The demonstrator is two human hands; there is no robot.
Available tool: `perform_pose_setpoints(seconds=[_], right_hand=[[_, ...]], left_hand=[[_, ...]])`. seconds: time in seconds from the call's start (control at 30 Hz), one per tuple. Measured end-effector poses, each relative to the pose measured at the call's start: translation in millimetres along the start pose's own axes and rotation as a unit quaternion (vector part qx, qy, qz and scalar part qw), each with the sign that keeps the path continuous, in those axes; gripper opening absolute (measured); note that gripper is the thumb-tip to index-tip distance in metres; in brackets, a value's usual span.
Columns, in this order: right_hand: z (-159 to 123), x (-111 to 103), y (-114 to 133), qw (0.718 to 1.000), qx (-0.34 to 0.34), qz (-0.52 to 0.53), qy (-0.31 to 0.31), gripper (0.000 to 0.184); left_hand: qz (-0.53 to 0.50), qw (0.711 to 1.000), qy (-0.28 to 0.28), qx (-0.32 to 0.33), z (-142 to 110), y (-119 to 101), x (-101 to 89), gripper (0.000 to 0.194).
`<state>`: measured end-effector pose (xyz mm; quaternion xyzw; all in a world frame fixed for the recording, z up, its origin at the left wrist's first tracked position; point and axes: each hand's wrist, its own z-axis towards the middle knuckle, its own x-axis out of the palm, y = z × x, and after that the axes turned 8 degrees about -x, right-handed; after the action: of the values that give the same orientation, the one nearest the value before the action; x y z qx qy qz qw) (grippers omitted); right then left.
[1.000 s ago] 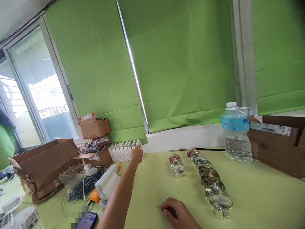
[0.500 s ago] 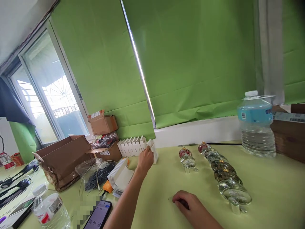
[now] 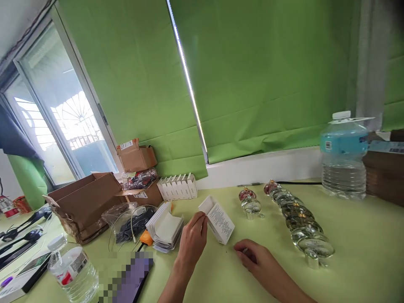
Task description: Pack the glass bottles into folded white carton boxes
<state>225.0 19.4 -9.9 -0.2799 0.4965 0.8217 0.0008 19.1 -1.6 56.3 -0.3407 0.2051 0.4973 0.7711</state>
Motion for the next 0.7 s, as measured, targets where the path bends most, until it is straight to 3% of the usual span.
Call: perform_pose_setpoints(seconds=[0.17, 0.27, 0.37, 0.47, 0.57, 0.7], right_hand=[[-1.5, -0.6, -2.8, 0.996, 0.054, -0.006, -0.064, 0.046], [-0.4, -5.7, -1.5, 0.996, 0.055, 0.012, -0.069, 0.068], [-0.5, -11.0, 4.6, 0.997, 0.037, 0.047, -0.055, 0.078], [-1.3, -12.8, 10.0, 0.997, 0.029, 0.058, -0.036, 0.076], [-1.6, -12.5, 10.3, 0.995, 0.028, 0.071, -0.058, 0.068], [-1.3, -14.1, 9.1, 0.996, 0.036, 0.053, -0.066, 0.043]], left_hand=[[-0.051, 0.997, -0.035, 0.047, -5.1, 1.8, 5.0, 0.022], [-0.086, 0.993, -0.04, 0.071, -9.5, 0.8, 8.3, 0.021], [-0.119, 0.989, -0.036, 0.08, -13.2, -1.3, 10.4, 0.021], [-0.147, 0.986, -0.028, 0.079, -14.3, -4.8, 9.2, 0.02], [-0.179, 0.982, -0.015, 0.064, -13.5, -9.2, 5.5, 0.016], [-0.22, 0.975, -0.012, 0.003, -12.5, -14.8, 3.1, 0.013]])
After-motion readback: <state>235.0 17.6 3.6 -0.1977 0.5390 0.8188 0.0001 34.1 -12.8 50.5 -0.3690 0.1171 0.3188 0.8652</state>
